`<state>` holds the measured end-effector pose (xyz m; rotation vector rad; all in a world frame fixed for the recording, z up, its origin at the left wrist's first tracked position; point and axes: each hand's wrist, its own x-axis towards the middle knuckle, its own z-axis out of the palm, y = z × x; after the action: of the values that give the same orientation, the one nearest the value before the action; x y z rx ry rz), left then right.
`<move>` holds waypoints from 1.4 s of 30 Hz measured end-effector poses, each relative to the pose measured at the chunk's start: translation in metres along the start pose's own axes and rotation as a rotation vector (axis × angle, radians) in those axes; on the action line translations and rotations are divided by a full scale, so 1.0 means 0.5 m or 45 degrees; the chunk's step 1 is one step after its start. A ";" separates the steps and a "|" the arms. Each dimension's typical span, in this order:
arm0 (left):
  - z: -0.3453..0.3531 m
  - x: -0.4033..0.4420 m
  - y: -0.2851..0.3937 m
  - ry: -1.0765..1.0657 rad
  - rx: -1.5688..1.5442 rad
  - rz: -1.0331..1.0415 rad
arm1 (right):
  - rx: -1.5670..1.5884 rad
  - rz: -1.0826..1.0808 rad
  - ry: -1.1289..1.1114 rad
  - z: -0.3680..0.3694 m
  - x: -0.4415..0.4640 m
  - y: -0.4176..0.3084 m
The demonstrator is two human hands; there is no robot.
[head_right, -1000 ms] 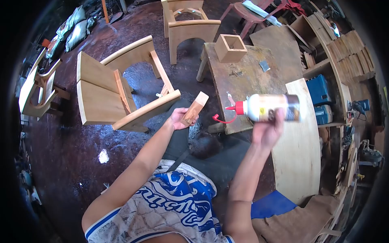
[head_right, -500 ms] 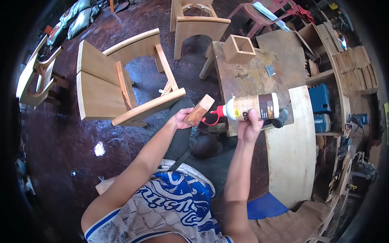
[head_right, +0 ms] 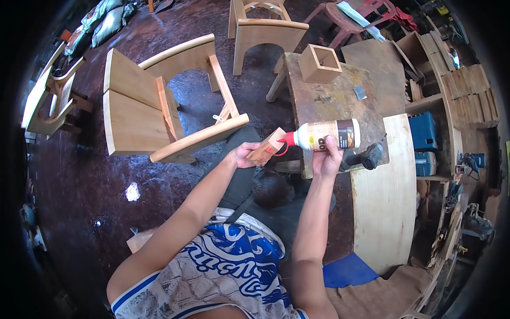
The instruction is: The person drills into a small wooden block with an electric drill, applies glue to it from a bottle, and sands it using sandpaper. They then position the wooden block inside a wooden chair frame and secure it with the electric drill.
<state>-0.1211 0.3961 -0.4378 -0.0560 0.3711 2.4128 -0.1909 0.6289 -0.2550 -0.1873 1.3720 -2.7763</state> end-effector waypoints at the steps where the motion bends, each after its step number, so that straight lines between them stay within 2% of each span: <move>1: 0.001 0.001 0.001 -0.012 -0.003 -0.008 | -0.005 0.000 0.011 -0.001 0.002 0.001; 22: -0.005 0.007 0.001 -0.030 -0.010 -0.014 | 0.057 -0.018 0.144 -0.007 0.027 0.019; 35: -0.005 0.005 0.002 0.003 0.003 -0.027 | 0.029 -0.048 0.134 -0.005 0.014 0.004; 42: 0.004 -0.002 0.008 -0.071 0.029 -0.018 | -0.073 -0.070 0.109 0.010 -0.001 -0.024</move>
<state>-0.1225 0.3931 -0.4350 0.0183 0.3717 2.3902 -0.1894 0.6323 -0.2424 -0.1110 1.4890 -2.8219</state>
